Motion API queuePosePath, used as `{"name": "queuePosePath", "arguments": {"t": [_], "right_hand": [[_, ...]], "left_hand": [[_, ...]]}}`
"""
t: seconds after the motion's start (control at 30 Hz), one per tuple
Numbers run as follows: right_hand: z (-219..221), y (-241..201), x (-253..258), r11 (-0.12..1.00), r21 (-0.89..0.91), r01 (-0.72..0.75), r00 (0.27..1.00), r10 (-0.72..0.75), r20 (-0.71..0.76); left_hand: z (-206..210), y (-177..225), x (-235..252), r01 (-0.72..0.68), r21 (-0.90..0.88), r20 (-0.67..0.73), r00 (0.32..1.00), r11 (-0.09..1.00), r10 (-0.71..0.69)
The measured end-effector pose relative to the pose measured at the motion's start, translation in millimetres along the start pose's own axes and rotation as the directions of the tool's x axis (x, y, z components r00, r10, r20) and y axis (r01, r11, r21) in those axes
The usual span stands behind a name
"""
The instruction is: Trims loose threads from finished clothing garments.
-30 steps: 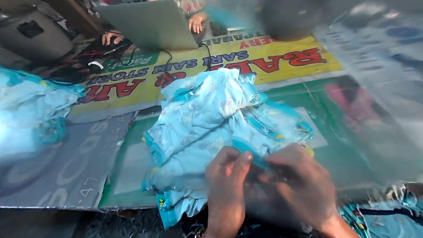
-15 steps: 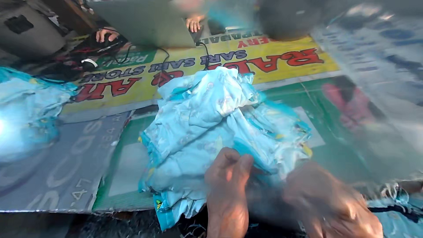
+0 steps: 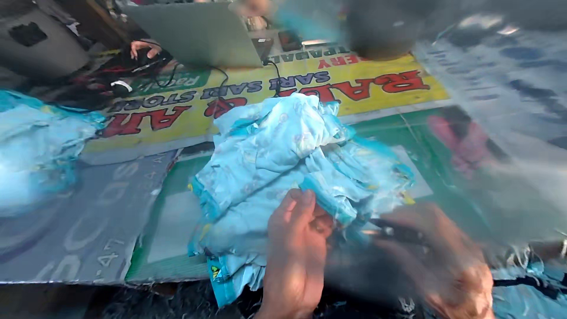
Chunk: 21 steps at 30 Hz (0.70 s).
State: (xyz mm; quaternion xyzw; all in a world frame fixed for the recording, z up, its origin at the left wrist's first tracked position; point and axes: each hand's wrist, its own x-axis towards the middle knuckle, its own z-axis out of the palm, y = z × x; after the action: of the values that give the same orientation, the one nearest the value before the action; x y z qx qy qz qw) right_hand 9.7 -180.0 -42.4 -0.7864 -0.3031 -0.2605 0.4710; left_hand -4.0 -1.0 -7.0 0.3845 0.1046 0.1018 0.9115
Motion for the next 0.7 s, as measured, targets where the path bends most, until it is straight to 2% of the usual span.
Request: {"name": "queuePosePath", "arguments": {"t": [0.1, 0.23, 0.7], "right_hand": [[13.8, 0.7, 5.5, 0.998, 0.049, 0.050, 0.997, -0.048, -0.057], [20.9, 1.2, 10.3, 0.996, 0.029, 0.080, 0.992, -0.077, -0.103], [21.6, 6.0, 10.4, 0.994, 0.035, 0.100, 0.988, -0.095, -0.118]], "left_hand": [[-1.2, 2.0, -0.7, 0.013, -0.048, 0.004, 1.000, 0.999, -0.013], [0.5, 2.7, -2.3, 0.019, -0.056, -0.013, 1.000, 0.998, -0.019], [-1.7, 0.4, -3.2, 0.011, -0.043, 0.011, 1.000, 0.999, -0.010]]}}
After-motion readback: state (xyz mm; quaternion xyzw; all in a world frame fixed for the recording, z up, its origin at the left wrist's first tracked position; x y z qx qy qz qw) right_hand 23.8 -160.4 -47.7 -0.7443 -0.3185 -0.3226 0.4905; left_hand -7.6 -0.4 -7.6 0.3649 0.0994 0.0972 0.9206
